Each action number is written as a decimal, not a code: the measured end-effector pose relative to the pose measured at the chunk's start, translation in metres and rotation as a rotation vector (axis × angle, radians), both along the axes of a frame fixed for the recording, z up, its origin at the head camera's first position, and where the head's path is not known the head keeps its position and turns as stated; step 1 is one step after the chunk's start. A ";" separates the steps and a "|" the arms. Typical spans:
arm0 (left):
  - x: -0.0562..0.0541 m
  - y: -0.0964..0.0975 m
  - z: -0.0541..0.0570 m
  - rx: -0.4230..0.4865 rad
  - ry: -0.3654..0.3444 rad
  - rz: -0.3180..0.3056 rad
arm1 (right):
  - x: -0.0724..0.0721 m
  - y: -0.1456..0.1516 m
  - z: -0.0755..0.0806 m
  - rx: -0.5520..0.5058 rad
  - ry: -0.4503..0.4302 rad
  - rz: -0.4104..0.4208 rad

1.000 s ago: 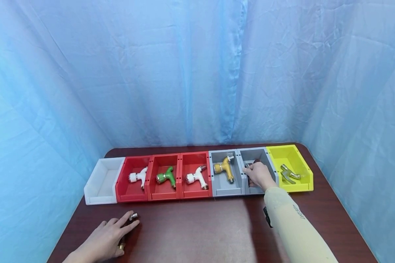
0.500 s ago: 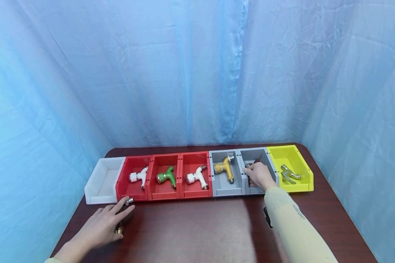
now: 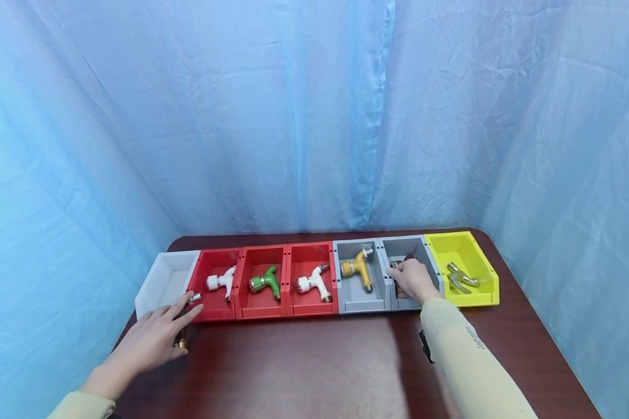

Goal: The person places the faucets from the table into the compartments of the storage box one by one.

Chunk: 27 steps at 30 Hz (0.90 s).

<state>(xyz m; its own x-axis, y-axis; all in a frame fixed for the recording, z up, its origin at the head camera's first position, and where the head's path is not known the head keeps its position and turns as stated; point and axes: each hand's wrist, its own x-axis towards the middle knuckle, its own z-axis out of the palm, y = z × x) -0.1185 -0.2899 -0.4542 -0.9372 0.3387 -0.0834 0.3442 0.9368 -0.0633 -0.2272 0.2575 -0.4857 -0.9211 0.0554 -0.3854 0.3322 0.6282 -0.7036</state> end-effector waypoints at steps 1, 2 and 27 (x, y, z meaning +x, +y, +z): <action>-0.002 -0.001 0.001 0.003 0.009 0.001 | 0.000 0.000 0.000 0.003 0.000 0.001; -0.003 -0.002 0.002 0.005 0.020 -0.001 | 0.000 0.000 0.000 0.004 0.001 0.000; -0.029 -0.028 0.005 0.034 0.108 0.003 | 0.001 -0.001 0.000 -0.011 0.000 -0.009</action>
<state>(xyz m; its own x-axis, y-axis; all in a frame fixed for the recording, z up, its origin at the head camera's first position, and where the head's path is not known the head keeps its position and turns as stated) -0.1480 -0.3182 -0.4489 -0.9411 0.3369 0.0295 0.3344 0.9399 -0.0683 -0.2259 0.2563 -0.4861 -0.9207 0.0592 -0.3858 0.3374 0.6178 -0.7103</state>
